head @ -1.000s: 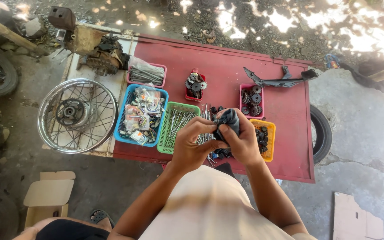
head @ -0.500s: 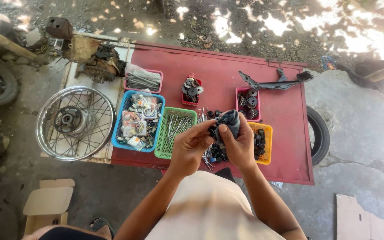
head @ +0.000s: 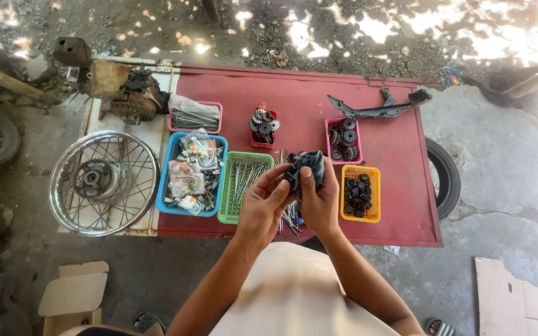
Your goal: The person cleans small black mechanical parts using a dark cloth. They pick up each part from a pile on a red table, wipe it thoroughly, and place it into a yellow basket. The workspace includes several other baskets containing various hardware items.
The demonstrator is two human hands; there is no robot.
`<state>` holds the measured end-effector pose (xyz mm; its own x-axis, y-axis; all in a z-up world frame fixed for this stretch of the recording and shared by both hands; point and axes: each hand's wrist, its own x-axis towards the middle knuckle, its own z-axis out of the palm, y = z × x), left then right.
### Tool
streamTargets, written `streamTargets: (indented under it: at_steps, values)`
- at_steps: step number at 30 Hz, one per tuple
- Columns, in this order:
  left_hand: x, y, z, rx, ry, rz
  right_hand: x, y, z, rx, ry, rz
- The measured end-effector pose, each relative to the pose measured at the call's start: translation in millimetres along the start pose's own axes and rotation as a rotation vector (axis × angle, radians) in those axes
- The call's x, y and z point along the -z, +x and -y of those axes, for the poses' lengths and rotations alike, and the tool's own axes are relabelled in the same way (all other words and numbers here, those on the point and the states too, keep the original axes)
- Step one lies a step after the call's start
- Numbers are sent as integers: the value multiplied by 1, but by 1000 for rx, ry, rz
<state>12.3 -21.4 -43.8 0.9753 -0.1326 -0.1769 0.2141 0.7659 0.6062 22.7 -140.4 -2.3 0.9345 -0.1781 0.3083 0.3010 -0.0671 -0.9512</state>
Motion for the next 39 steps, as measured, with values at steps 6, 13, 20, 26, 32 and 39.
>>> streamTargets:
  at_steps: [6,13,20,26,32,39]
  values:
    - [14,-6,-4,51,-171,10,-12,-9,2,283,-47,213]
    - [11,-14,-27,38,-56,110,-8,-14,-7,-23,93,142]
    - [31,-8,-10,-52,168,121,6,-20,-7,-151,146,183]
    - [13,-8,-1,-102,251,142,21,-17,-24,-142,141,107]
    - [-14,-8,-1,-182,349,144,37,-15,-20,-157,142,106]
    - [-32,-7,26,-176,433,176,60,-1,-12,-119,32,41]
